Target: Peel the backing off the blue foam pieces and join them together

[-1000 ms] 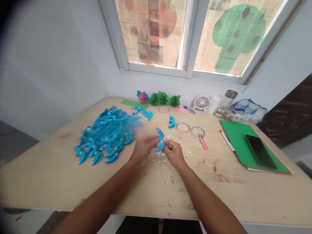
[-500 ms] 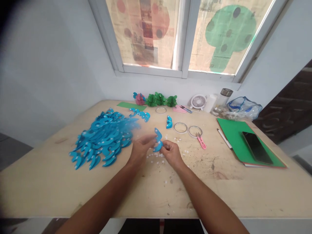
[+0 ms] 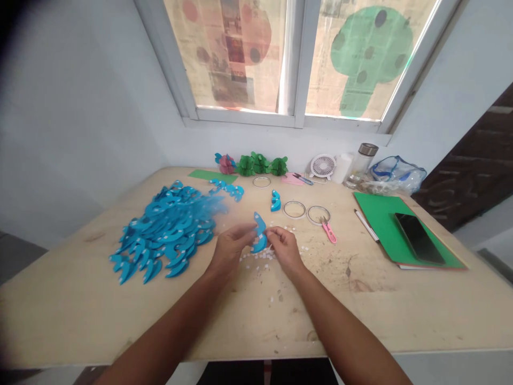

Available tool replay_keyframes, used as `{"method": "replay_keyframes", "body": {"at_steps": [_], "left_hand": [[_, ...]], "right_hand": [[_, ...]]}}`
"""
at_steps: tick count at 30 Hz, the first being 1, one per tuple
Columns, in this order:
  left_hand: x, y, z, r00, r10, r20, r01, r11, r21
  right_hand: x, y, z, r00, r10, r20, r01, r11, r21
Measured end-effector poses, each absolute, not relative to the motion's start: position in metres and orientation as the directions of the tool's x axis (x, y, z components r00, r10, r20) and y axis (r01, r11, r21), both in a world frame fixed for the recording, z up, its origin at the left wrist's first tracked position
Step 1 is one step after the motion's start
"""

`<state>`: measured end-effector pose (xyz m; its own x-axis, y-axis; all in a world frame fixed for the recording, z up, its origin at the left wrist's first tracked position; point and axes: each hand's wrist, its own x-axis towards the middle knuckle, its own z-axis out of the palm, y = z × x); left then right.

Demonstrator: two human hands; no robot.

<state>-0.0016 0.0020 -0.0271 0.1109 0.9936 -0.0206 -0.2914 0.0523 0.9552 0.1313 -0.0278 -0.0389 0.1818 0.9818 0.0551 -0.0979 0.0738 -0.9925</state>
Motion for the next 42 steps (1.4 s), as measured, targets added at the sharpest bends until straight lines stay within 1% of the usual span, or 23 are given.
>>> {"method": "replay_keyframes", "body": {"at_steps": [5,10,16,24,31,42], "left_hand": [[0.000,0.000,-0.026,0.159,0.987,-0.032,-0.266,0.074,0.961],[0.003,-0.006,-0.021,0.168,0.984,-0.059,-0.228,0.097,0.969],[0.004,-0.008,-0.020,0.228,0.971,-0.068,-0.232,0.122,0.965],[0.004,-0.010,-0.017,0.218,0.973,-0.079,-0.222,0.128,0.967],[0.006,-0.013,-0.013,0.190,0.981,-0.034,-0.173,0.067,0.983],[0.006,-0.013,-0.012,0.222,0.975,0.028,-0.107,-0.005,0.994]], "right_hand": [[0.138,-0.026,-0.036,0.234,0.969,0.082,-0.091,0.106,-0.990],[0.139,-0.027,-0.034,0.249,0.961,0.118,-0.026,0.128,-0.991],[0.141,-0.025,-0.038,0.253,0.963,0.093,-0.024,0.102,-0.995],[0.141,-0.025,-0.037,0.248,0.965,0.085,-0.041,0.098,-0.994],[0.141,-0.025,-0.037,0.264,0.960,0.098,-0.016,0.106,-0.994],[0.143,-0.026,-0.037,0.246,0.963,0.111,0.073,0.096,-0.993]]}}
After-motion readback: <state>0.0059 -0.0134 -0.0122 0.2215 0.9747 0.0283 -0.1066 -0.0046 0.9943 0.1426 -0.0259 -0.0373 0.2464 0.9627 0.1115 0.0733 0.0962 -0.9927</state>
